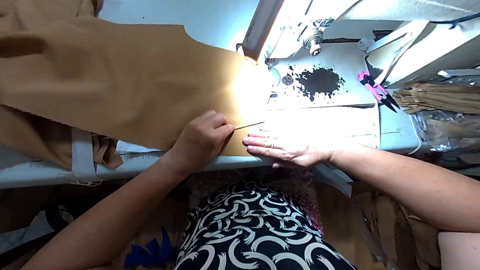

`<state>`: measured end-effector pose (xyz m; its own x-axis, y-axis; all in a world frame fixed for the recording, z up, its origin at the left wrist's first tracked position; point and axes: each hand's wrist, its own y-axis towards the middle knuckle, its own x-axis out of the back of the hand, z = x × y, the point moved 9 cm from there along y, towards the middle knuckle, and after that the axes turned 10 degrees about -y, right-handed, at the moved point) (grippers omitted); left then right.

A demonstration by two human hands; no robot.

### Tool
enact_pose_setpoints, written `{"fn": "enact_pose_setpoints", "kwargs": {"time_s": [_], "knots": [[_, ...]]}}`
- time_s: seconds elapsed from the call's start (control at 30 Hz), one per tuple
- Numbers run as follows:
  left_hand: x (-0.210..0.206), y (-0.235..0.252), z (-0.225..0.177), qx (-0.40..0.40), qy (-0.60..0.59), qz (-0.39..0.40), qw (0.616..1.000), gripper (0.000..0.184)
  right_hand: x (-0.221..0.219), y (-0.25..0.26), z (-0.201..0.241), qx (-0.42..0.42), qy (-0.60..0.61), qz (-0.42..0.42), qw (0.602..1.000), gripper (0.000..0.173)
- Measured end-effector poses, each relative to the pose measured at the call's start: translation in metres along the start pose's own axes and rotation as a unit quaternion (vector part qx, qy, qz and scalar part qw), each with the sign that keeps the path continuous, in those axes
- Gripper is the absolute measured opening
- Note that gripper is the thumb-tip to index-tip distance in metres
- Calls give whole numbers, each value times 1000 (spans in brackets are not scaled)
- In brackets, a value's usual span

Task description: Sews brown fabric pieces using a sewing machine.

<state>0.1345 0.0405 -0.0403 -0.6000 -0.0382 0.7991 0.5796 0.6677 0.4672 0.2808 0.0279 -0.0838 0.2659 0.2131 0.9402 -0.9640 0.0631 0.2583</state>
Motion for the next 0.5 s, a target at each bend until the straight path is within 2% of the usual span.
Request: {"fn": "enact_pose_setpoints", "kwargs": {"time_s": [0.5], "knots": [[-5, 0, -6, -13, 6, 34, 999, 29, 2, -1, -1, 8, 5, -27, 1000, 46]]}}
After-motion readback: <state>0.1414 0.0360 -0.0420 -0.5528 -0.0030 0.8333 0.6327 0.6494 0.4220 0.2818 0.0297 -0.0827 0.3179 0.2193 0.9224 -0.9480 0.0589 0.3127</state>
